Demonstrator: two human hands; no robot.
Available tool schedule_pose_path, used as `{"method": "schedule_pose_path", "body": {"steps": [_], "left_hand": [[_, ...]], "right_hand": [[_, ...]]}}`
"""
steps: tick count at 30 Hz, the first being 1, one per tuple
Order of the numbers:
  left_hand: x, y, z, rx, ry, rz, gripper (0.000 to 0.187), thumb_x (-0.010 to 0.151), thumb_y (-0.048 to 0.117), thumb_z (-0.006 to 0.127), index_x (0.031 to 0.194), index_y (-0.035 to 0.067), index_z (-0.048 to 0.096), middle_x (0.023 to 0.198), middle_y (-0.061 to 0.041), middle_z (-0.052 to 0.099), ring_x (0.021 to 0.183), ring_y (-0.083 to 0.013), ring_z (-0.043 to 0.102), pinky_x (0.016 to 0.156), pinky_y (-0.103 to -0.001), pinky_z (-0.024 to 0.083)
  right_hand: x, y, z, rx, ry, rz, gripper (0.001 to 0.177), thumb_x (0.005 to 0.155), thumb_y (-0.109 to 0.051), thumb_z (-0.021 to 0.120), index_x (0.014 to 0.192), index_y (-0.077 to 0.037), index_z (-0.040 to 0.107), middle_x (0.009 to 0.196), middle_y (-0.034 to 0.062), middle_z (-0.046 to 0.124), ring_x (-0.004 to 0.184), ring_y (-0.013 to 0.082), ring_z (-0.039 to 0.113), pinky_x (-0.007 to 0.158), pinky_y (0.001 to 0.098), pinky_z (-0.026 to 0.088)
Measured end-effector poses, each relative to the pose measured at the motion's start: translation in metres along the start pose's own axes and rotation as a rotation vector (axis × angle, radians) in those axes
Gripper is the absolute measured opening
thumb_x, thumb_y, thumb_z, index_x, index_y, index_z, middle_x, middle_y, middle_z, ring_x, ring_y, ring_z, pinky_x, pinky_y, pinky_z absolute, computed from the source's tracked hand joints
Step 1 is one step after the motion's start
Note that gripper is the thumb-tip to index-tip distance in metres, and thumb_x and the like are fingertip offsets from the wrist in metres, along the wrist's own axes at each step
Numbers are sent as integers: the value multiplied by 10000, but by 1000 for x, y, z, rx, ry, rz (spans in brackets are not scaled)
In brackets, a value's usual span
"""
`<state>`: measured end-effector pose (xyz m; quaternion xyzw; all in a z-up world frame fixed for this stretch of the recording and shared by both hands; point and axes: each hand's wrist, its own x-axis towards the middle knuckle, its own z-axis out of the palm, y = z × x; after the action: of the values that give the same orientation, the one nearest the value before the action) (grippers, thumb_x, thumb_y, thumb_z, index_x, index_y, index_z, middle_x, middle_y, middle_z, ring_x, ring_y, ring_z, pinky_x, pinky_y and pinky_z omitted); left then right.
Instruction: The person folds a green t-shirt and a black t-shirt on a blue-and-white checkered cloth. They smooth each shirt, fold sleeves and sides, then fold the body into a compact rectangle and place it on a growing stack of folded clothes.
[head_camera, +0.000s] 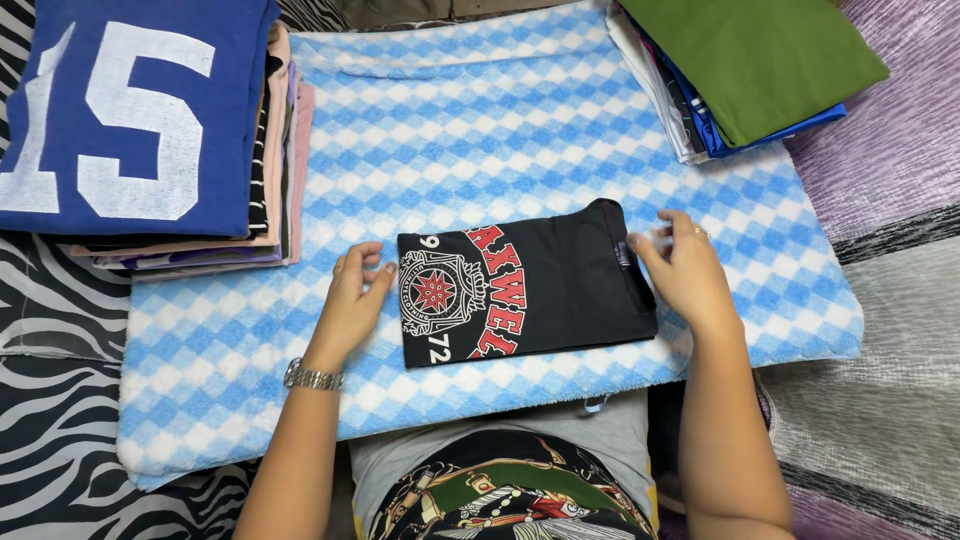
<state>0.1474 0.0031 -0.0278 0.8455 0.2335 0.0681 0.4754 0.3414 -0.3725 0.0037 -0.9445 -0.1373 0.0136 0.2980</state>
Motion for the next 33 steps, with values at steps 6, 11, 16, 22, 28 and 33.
{"method": "schedule_pose_path", "body": {"steps": [6,11,16,22,28,33], "left_hand": [[40,-1,17,151,-99,104,343,938,370,645,1195,160,729,1192,-111,544,1177,-281,474,927,-406,476],[57,1,13,267,-131,172,310,885,458,704,967,169,781,1077,-72,555,1134,-269,452,1006,-494,362],[58,5,12,461,-123,49,355,907,523,675,915,181,772,1036,-52,559,1150,-268,433,1024,-498,323],[36,21,17,378,161,269,412,928,403,672,1183,81,649,1216,-142,561,1199,-327,473,1006,-521,327],[-3,42,99,558,150,374,412,1029,130,503,1435,108,572,1496,-84,565,1414,-271,505,1176,-499,359],[-12,46,96,627,121,285,639,1002,407,504,1542,78,412,1617,-176,365,1502,-325,303,1191,-572,225]], "right_hand": [[65,19,45,-152,-59,-258,433,908,-363,761,1222,-70,705,1048,261,670,1041,398,615,893,436,522],[59,20,80,-57,104,-26,332,1051,-354,591,1079,-25,624,928,260,695,908,457,654,815,527,509],[44,13,70,-161,231,104,316,1087,-346,547,1069,-38,614,864,254,702,846,481,660,757,560,498],[22,-22,39,-136,185,54,425,989,-316,659,1265,-17,536,1160,233,658,1091,400,617,911,522,465],[-20,-75,80,-312,124,-427,580,967,-291,628,1482,-57,498,1542,223,452,1446,420,392,1127,622,238],[-31,-77,104,-299,-36,-422,589,984,-392,549,1483,-82,502,1568,222,427,1465,410,324,1144,639,227]]}}
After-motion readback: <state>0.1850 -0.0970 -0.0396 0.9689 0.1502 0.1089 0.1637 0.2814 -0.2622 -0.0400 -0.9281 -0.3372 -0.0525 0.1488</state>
